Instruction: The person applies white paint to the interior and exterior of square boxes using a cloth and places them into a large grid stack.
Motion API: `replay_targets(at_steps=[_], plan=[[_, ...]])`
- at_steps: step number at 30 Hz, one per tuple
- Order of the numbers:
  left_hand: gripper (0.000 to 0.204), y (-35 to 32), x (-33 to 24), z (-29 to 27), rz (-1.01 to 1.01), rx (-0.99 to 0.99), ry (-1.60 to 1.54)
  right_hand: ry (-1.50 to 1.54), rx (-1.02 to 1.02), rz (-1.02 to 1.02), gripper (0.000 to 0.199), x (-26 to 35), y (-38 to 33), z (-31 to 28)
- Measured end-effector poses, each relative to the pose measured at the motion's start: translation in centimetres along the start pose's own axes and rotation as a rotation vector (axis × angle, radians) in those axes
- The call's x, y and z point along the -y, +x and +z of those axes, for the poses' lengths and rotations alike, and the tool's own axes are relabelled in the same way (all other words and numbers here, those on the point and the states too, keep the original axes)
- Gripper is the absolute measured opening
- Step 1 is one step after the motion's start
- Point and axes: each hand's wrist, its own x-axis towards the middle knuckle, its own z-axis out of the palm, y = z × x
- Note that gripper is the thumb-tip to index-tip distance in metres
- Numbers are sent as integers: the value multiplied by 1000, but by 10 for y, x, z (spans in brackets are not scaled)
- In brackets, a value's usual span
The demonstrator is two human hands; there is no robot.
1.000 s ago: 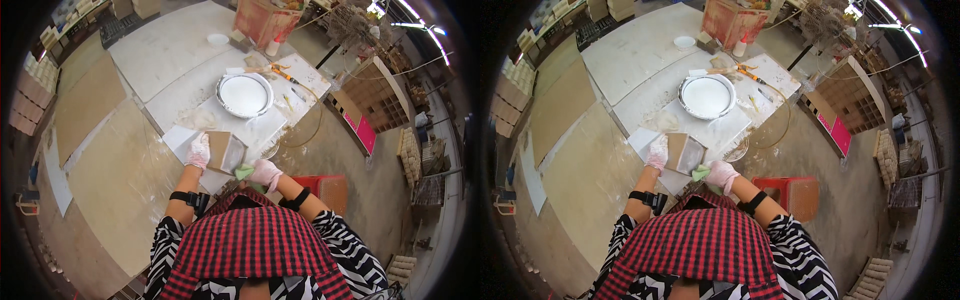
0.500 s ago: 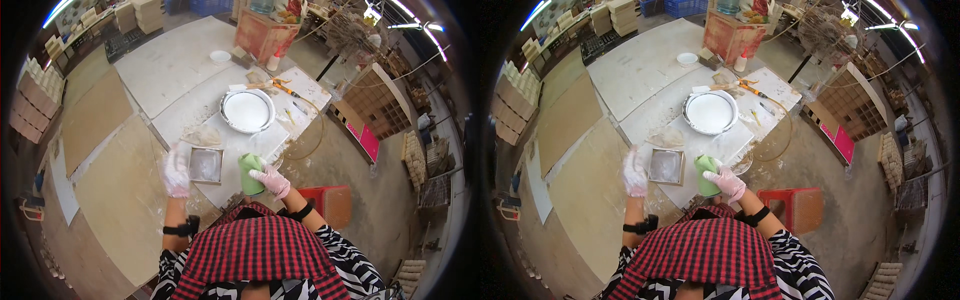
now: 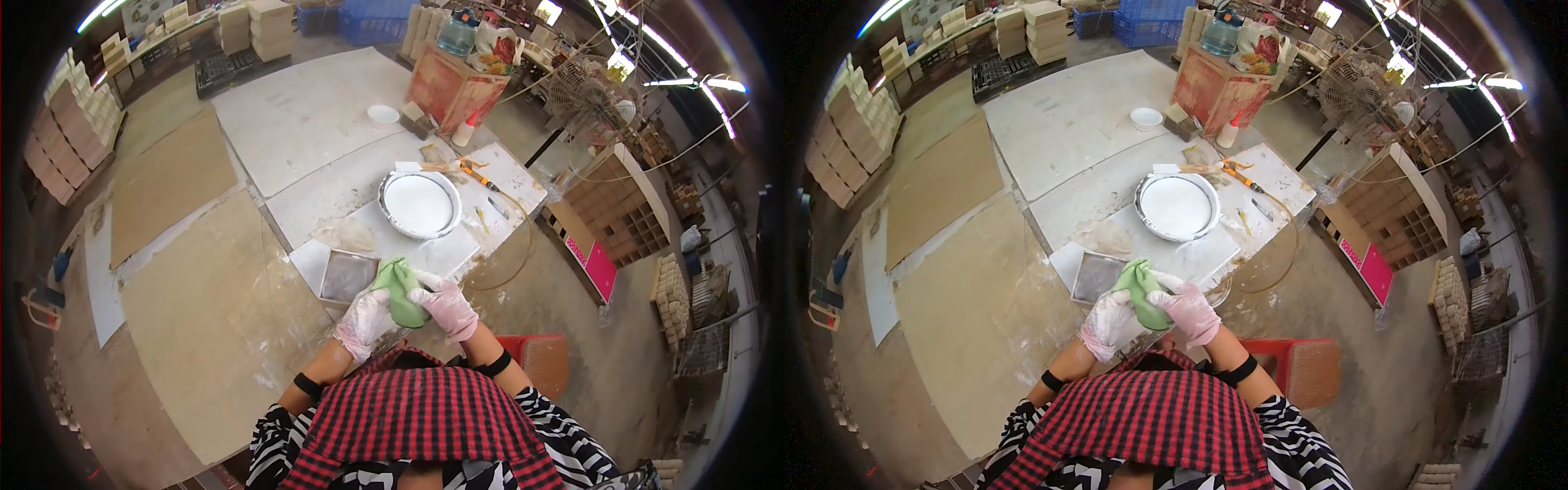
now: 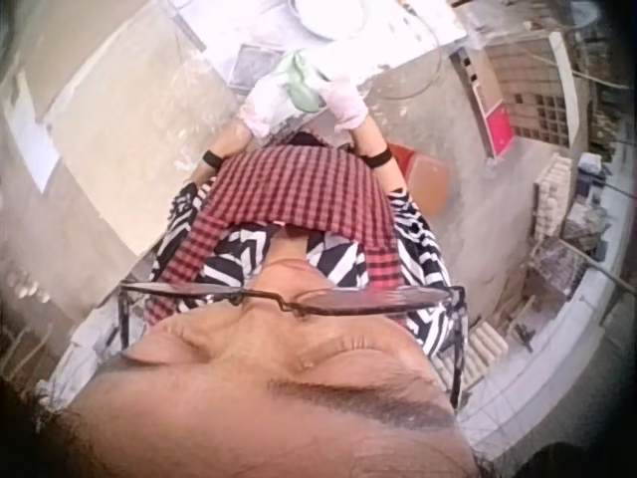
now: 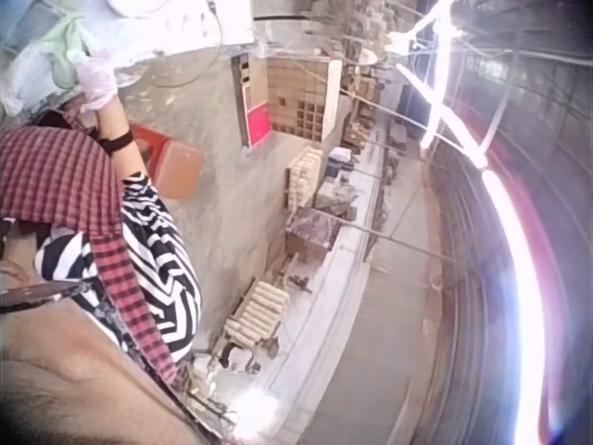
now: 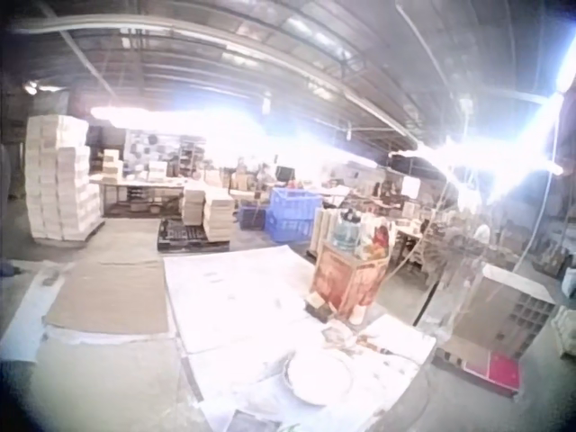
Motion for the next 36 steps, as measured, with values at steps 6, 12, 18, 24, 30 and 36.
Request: replay_targets(at_steps=[6, 12, 18, 24, 30, 36], plan=[[46, -6, 0, -6, -27, 28, -273, 270, -240, 15, 36, -12, -2, -10], [30, -2, 21, -13, 109, -335, 110, 46, -255, -9, 39, 11, -18, 6], [27, 13, 22, -1, 484, -303, 223, -649, -385, -293, 45, 11, -14, 30], [34, 12, 19, 31, 322, -273, 129, -470, -314, -282, 53, -8, -2, -1], [36, 23, 39, 53, 327, -255, 197, -414, -280, -118, 62, 14, -19, -32], [36, 37, 51, 78, 284, -252, 281, -387, -266, -247, 65, -12, -13, -62]])
